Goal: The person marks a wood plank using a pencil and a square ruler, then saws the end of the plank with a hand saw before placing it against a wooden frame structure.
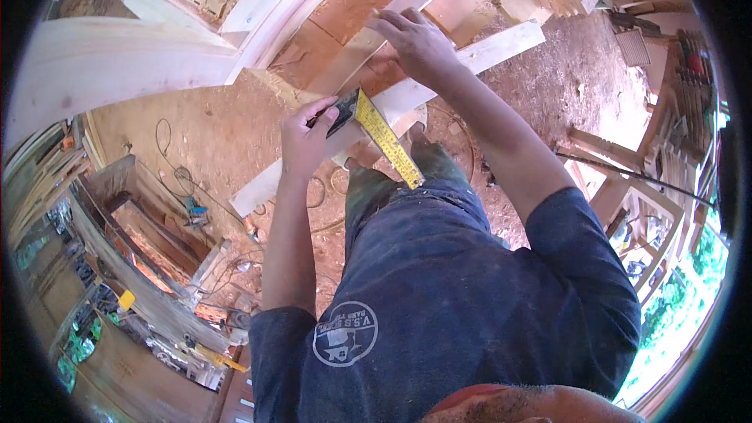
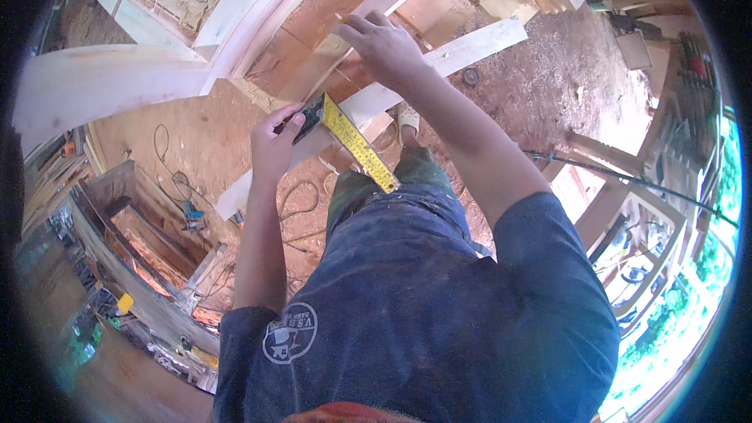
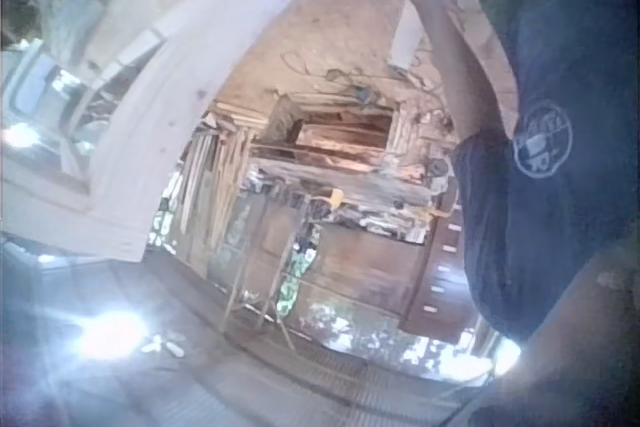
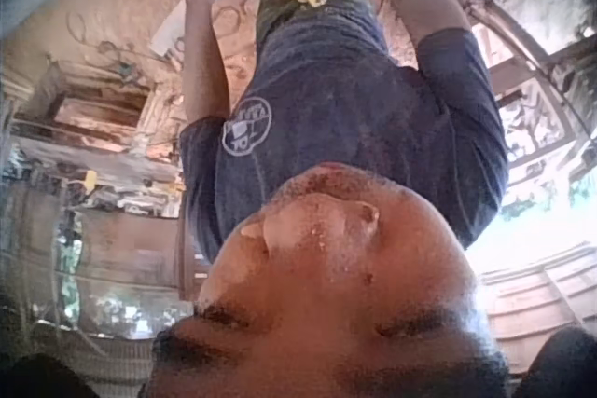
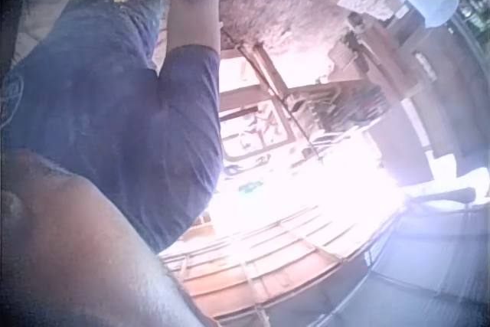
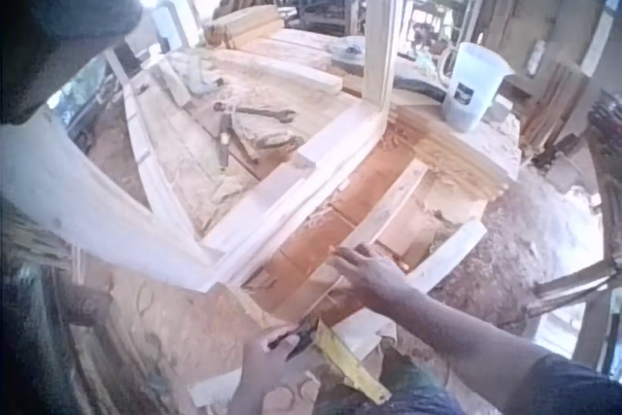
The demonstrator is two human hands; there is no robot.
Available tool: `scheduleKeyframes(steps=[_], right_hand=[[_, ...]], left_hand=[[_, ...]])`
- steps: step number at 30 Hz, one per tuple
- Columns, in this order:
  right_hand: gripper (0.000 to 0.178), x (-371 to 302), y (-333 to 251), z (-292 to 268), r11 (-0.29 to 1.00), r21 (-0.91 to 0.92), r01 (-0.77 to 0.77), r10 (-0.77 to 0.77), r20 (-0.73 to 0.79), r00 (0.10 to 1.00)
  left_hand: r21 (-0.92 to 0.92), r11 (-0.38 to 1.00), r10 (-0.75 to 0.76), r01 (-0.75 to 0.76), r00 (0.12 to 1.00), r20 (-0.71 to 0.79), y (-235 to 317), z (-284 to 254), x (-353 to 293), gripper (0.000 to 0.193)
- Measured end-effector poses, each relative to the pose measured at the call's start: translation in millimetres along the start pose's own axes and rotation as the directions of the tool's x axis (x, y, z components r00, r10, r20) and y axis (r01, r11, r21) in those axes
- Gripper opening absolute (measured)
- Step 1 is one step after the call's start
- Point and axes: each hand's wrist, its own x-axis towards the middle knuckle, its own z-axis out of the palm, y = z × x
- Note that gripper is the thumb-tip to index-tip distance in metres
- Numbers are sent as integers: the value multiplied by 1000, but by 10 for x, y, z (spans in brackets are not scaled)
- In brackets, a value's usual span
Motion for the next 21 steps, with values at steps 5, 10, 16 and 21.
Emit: scheduleKeyframes(steps=[5, 10, 16, 21], right_hand=[[56, 448, 340, 296, 997, -69, 28, -30, -39, 999], [39, 636, 584, 335, 985, -168, 28, -68, -237, 969], [71, -139, 47, -240, 962, 234, -144, 209, -280, 937], [50, -975, -312, -571, 764, 413, -497, 566, -56, 823]], left_hand=[[18, 1000, 25, -25, 1000, -9, -11, 61, 82, 24], [189, 981, 48, -39, 998, -45, 146, 190, 257, 21], [443, 881, 222, -168, 972, -73, -128, 288, 202, 30], [628, 716, 368, -304, 929, 30, 34, 291, 67, 42]])
